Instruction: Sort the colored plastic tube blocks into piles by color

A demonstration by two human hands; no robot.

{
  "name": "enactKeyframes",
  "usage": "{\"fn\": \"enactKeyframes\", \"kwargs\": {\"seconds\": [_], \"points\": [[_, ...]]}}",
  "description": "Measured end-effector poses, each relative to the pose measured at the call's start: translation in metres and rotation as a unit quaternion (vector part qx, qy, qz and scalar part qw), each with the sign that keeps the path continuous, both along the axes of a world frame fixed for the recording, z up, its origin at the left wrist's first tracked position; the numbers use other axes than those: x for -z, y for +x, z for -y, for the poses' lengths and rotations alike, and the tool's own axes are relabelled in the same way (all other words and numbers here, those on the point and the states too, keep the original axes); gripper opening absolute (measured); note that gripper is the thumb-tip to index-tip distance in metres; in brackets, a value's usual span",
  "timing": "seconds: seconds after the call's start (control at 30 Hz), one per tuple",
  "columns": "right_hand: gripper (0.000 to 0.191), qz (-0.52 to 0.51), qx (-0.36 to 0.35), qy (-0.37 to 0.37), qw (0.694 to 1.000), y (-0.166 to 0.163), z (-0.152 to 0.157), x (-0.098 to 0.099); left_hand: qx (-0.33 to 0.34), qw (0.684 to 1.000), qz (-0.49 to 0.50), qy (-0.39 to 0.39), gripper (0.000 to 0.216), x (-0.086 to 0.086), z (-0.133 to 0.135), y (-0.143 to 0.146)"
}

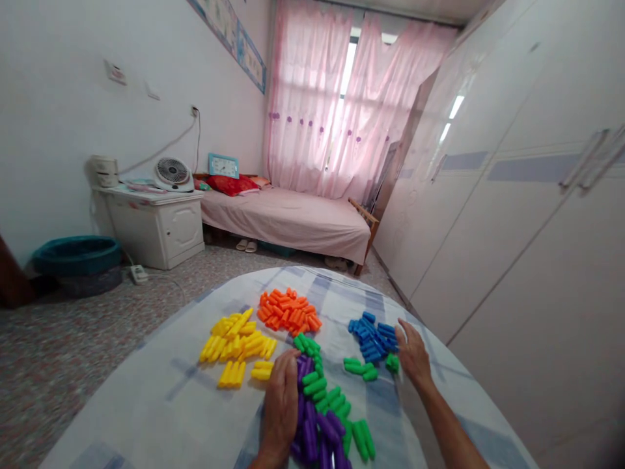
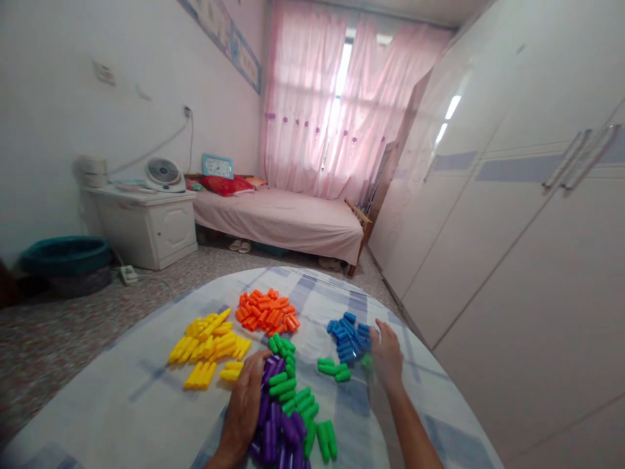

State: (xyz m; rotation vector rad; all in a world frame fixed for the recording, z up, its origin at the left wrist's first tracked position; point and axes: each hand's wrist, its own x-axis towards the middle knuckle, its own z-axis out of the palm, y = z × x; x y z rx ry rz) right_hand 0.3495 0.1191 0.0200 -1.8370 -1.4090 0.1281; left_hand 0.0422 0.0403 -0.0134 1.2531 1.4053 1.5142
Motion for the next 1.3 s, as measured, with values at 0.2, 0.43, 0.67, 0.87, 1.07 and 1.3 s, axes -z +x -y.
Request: {"fn": "enactKeyframes", "kwargs": {"seconds": [0.2, 0.43, 0.67, 0.87, 1.07, 1.3], "points": [[0.06, -0.042, -0.034, -0.054, 0.997, 0.021, -0.054, 0.013, 0.004, 1.0, 0.001, 0.005, 0.043, 0.008, -0.002, 0.003], [0.061, -0.045, -0.143, -0.091, 0.985, -0.019, -0.056, 0.013, 0.008, 1.0, -0.005, -0.011, 0.043, 0.005, -0.001, 0.004], [0.053, -0.102, -0.265, -0.13, 0.95, -0.085, -0.001, -0.005, 0.001, 1.0, 0.002, -0.008, 0.04, -0.002, 0.001, 0.006], [0.048, -0.117, -0.382, -0.173, 0.9, -0.134, 0.063, -0.035, -0.007, 1.0, -0.005, -0.003, 0.04, 0.001, 0.001, 0.006], [0.044, -0.1, -0.366, -0.12, 0.917, -0.139, 0.052, -0.052, -0.006, 1.0, 0.001, -0.004, 0.041, -0.003, 0.001, 0.006], [0.065, -0.024, -0.219, -0.114, 0.969, -0.141, -0.037, -0.009, -0.009, 1.0, -0.015, -0.01, 0.043, 0.003, -0.001, 0.008]]}}
